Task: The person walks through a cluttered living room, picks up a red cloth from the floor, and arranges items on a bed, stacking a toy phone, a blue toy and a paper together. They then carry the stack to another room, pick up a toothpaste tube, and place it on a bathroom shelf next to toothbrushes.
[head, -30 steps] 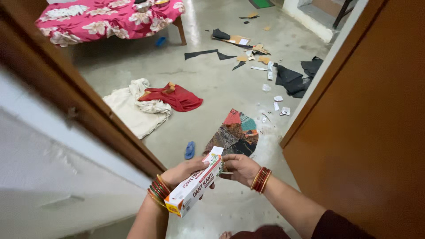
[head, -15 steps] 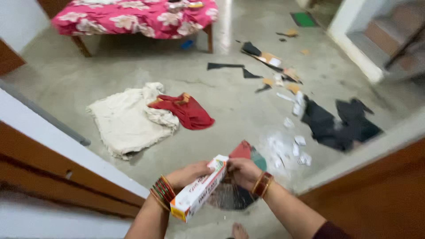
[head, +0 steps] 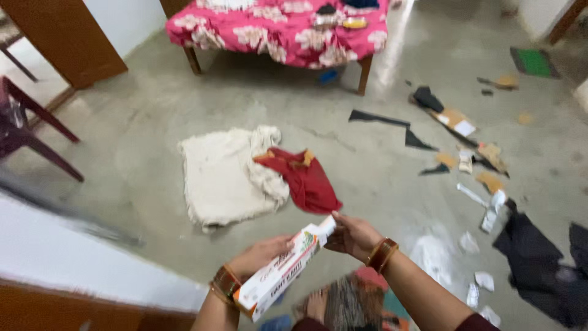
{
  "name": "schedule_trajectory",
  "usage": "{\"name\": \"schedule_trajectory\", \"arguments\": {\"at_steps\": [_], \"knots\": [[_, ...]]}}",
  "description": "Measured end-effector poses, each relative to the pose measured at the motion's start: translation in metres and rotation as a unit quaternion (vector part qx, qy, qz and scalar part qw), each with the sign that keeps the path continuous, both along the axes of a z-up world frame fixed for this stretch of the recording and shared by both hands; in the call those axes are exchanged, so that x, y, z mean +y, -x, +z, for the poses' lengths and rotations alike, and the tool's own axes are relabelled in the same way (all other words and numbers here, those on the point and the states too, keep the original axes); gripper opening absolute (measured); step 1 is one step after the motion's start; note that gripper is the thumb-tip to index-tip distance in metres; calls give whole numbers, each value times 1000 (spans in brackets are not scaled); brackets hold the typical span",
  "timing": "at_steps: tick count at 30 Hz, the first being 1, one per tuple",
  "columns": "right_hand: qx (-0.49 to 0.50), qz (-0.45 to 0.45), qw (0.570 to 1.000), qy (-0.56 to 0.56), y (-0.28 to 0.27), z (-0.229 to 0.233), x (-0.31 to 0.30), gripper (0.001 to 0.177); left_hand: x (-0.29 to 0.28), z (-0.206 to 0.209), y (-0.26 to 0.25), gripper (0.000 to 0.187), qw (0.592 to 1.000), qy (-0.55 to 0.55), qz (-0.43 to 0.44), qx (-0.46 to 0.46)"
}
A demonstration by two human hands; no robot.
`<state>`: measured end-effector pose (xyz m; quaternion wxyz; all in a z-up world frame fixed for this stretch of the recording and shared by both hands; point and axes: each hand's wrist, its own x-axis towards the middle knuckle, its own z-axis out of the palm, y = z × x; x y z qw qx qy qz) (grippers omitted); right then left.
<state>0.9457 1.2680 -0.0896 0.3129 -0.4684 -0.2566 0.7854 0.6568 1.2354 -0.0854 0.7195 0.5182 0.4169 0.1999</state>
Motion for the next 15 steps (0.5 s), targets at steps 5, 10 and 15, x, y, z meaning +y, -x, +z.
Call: {"name": "schedule_trajectory", "arguments": {"at_steps": [5,10,15], "knots": [[-4,-90,995,-50,-29,21,114,38,92,6,-14,54,995,-10,-47,-87],[12,-206,967,-152,-88,25,195,41,173,6,-30,49,997,-23,-42,-54],[62,-345,935,-58,-135,-2,230,35,212,6,-43,42,992,94,46,-68]]}}
